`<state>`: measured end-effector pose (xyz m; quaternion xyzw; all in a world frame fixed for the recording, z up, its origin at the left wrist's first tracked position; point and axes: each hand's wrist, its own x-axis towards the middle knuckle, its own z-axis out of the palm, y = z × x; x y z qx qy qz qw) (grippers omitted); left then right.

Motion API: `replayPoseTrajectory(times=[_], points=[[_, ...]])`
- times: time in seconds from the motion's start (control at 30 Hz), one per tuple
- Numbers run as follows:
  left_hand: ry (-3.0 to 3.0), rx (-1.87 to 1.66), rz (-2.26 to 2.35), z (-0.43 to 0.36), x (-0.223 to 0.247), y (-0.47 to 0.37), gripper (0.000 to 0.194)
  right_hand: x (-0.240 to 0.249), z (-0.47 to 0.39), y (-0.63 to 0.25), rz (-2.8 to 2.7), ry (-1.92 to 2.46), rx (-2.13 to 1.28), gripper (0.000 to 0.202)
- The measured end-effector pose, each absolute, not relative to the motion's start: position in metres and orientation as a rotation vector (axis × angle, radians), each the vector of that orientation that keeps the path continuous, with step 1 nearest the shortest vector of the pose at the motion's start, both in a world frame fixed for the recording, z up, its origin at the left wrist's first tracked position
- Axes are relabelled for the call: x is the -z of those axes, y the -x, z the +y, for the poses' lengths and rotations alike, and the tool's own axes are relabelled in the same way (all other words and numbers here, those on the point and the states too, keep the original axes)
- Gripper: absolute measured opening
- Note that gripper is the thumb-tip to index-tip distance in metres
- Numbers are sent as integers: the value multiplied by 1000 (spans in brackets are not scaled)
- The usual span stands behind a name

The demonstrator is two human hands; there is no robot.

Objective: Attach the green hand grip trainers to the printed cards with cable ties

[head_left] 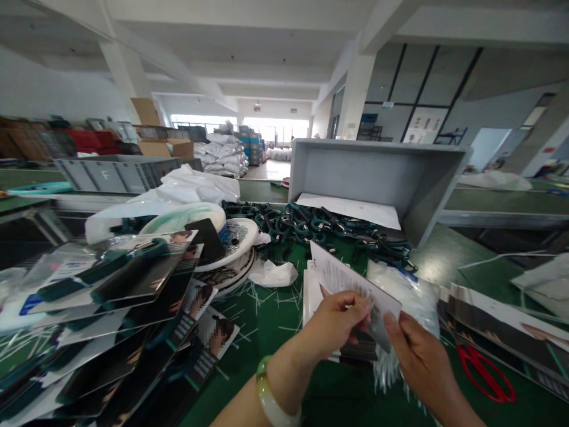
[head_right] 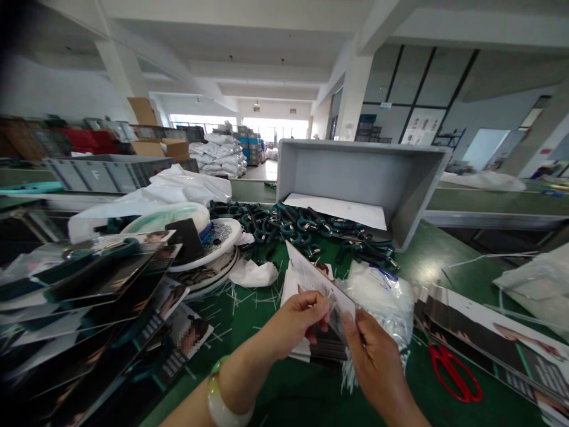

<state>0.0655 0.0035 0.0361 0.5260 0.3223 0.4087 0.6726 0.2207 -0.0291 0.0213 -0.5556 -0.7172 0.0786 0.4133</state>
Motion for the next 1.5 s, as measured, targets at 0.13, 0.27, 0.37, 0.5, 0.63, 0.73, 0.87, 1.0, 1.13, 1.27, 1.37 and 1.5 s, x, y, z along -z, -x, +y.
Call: replayPoseTrajectory(times=[0.13,0.27,0.37,0.5,0.63,0.73,0.87,1.0,1.13,1.27,1.37,1.5], points=[[-1197,-886,723,3,-39,-63,42,-19,-29,-219,-1873,1310,-122,36],[-1190,-903,701,4,-38,-61,43,-13,-30,-218,-1925,1285,-60,32],[-1141,-1003,721,4,-33,-65,42,-9,-31,-215,-2017,1239,25,29],[-1010,-1185,754,-3,-23,-70,41,-9,-32,-209,-2096,1123,353,29],[-920,-1277,792,-19,-19,-58,38,-8,-36,-203,-2145,1088,691,36],[-949,-1301,759,-31,-19,-42,48,-3,-37,-198,-2166,1116,803,38],[-983,-1311,743,-35,-15,-28,50,7,-38,-190,-2185,1087,828,37],[-969,-1305,816,-34,-13,-20,47,13,-39,-186,-2190,1064,822,32],[-1097,-1204,897,-36,-21,-11,44,12,-41,-182,-2236,998,887,33],[-1289,-1114,1103,-27,-19,-2,33,7,-41,-176,-2315,986,786,35],[-1258,-1161,1226,-10,3,4,36,1,-29,-181,-2472,1029,464,26],[-1211,-1222,1205,10,37,4,38,-17,23,-200,-2511,1265,129,31]])
